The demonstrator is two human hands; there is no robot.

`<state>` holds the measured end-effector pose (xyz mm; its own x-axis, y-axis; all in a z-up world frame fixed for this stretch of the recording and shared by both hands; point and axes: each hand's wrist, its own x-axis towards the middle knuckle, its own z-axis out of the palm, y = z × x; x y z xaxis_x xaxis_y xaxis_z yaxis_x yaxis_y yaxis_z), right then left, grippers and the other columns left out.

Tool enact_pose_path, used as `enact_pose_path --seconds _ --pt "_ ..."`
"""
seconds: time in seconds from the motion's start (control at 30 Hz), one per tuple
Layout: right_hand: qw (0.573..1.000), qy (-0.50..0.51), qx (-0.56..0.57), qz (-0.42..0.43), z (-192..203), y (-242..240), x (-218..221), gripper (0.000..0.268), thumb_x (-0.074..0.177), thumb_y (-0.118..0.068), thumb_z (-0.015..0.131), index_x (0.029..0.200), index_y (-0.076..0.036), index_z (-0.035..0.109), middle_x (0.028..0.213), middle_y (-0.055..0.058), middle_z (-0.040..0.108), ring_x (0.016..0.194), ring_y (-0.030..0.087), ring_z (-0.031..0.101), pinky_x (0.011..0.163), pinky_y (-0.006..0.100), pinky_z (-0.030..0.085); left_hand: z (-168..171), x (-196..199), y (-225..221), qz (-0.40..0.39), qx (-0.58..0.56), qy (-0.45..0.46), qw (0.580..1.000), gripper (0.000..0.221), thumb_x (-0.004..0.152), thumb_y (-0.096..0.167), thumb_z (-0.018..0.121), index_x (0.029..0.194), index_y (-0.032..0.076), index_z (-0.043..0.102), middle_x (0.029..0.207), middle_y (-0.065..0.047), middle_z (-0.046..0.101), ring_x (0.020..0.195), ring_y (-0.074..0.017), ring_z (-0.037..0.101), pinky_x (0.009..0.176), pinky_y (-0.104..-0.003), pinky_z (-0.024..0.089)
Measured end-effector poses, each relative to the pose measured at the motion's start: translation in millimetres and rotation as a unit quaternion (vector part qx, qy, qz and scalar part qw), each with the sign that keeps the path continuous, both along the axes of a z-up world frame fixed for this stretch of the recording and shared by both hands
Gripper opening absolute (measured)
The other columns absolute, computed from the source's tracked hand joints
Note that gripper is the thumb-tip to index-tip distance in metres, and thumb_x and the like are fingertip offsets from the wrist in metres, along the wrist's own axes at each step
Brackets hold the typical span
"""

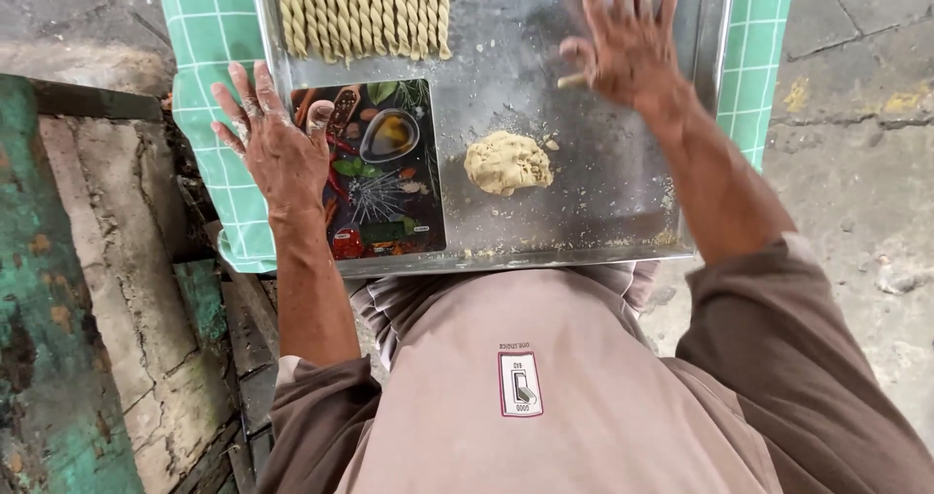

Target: A person is preparing dough by rolling a small piece into a thin strip and then twisting and pulling a larger ball of dough on a metal tray.

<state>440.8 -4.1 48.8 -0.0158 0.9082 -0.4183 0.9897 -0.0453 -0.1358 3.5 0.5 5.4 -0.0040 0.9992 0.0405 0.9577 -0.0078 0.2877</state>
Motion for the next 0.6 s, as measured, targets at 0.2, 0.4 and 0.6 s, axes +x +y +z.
enact_pose_path --seconds 0.2,0.4,0.6 --pt "0.987 0.038 0.156 0.022 4 36 9 0.068 0.114 -0.056 0.022 0.169 -0.018 0.013 0.173 0.022 0.008 0.159 0.044 0.006 0.121 0.073 0.001 -7 -1 -1 -0.007 0.027 0.0 1.0 0.101 0.098 0.082 0.029 0.166 0.007 0.026 0.17 -0.016 0.014 0.155 -0.0435 0.002 0.122 -0.076 0.008" --pt "0.998 -0.033 0.019 0.054 19 -9 -41 0.08 0.103 -0.064 0.012 0.168 -0.018 0.004 0.17 0.016 -0.013 0.158 0.036 -0.012 0.124 0.066 -0.009 4 4 1 0.0 -0.002 -0.01 1.0 0.112 0.09 0.085 0.022 0.164 0.002 0.032 0.169 -0.018 0.017 0.153 -0.0427 0.004 0.12 -0.072 0.006" --pt "0.999 0.01 0.025 0.045 -24 -63 -30 0.11 0.08 -0.084 -0.015 0.167 -0.018 -0.004 0.171 0.015 -0.015 0.159 0.04 -0.013 0.122 0.065 -0.014 5 5 2 -0.006 -0.008 -0.001 1.0 0.108 0.092 0.084 0.026 0.164 0.004 0.028 0.168 -0.015 0.014 0.153 -0.0392 0.0 0.123 -0.075 0.006"
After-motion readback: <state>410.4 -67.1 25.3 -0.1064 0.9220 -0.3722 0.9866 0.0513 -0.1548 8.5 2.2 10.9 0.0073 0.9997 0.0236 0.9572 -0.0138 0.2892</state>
